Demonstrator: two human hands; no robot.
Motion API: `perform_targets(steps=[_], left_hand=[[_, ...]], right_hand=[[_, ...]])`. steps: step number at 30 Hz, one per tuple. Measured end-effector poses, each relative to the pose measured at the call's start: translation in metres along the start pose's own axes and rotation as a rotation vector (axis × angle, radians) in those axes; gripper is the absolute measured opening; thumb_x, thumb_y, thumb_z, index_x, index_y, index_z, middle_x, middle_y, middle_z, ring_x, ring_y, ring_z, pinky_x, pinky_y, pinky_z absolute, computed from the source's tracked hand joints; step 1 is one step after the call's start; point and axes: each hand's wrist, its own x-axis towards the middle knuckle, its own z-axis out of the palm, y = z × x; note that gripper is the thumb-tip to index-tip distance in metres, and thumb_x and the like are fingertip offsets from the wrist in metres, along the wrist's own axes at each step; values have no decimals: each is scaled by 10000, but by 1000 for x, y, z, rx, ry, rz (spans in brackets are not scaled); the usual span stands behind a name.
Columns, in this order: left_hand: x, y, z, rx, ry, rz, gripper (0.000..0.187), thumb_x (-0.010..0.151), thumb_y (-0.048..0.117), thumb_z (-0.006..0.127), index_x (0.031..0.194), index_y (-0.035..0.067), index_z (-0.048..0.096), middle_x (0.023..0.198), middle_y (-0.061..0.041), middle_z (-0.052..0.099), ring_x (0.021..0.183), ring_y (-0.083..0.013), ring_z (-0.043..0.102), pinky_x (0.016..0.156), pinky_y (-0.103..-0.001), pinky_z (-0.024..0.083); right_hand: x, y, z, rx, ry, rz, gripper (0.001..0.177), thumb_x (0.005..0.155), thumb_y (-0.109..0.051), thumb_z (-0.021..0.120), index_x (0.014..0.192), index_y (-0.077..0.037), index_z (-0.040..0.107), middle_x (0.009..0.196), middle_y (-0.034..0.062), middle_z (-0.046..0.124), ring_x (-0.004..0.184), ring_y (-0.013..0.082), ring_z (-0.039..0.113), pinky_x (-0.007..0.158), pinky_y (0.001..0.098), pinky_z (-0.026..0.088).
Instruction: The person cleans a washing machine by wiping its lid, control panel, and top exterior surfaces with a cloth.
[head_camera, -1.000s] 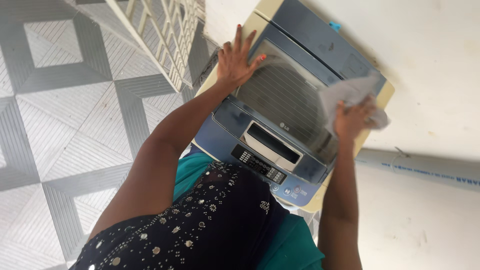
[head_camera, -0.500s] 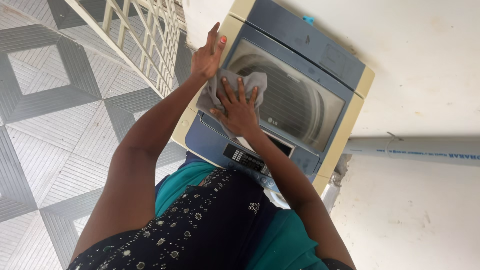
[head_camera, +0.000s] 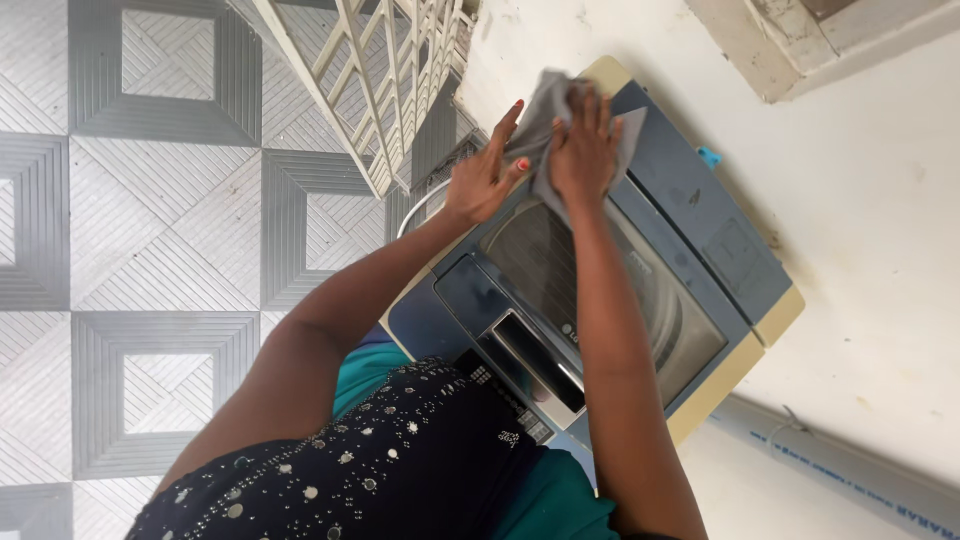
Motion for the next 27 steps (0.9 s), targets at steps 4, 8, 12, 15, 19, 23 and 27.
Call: perform_targets(steps=[4, 8, 12, 15, 19, 23, 27], left_hand=[[-3, 6, -4, -55, 19, 62, 900, 918, 886, 132, 1614, 314, 128, 1511, -202, 576, 697, -312, 753, 700, -459, 629], [-3, 5, -1, 16, -14, 56, 843, 982, 829, 158, 1649, 314, 152, 1443, -184, 633, 865, -352, 768, 913, -503, 603], [-8, 9, -3, 16, -8, 62, 791, 1003, 791, 168, 1625, 302, 183, 1475, -195, 604, 874, -360, 769, 907, -532, 590], [-9, 17, -5, 48, -53, 21, 800, 963, 780, 190, 1608, 305, 200, 1487, -182, 576, 849, -358, 771, 872, -530, 596], [-14, 15, -2, 161, 27, 178, 717, 1058, 728, 296, 1617, 287, 222, 1549, -170, 522, 1118, -430, 690, 927, -557, 572], [-12, 13, 4, 232, -9, 150, 716, 1036, 694, 338, 1608, 284, 207, 1555, -200, 460, 1126, -443, 666, 897, -544, 583], [-20, 11, -1, 91, 55, 167, 738, 1035, 699, 327, 1600, 226, 282, 1592, -181, 458, 1359, -464, 511, 1114, -560, 439]], right_hand=[[40, 66, -13, -19, -41, 186, 648, 1069, -571, 152, 1634, -264, 229, 1723, -16, 154, 1578, 277, 103, 1280, 527, 55], [15, 156, -10, 1, 11, 262, 678, 1060, -577, 168, 1638, -238, 266, 1713, -39, 221, 1578, 249, 171, 1278, 525, 119], [-59, 249, -18, 80, 91, 297, 684, 1068, -565, 288, 1632, -182, 345, 1693, -7, 289, 1560, 248, 237, 1281, 500, 157], [-126, 287, -24, 53, 111, 359, 685, 1098, -532, 305, 1613, -84, 361, 1716, 38, 244, 1581, 266, 176, 1289, 509, 110], [-205, 269, -12, -37, 132, 260, 734, 1139, -563, 265, 1578, 8, 409, 1789, 46, 150, 1627, 317, 115, 1296, 580, 56], [-254, 187, 2, -116, -18, 123, 794, 1058, -664, 228, 1505, -61, 488, 1790, 25, 86, 1635, 362, 34, 1247, 673, -57], [-304, 70, 2, -77, -52, -133, 750, 998, -739, 219, 1592, -324, 411, 1740, 9, 113, 1590, 383, 47, 1182, 708, -87]])
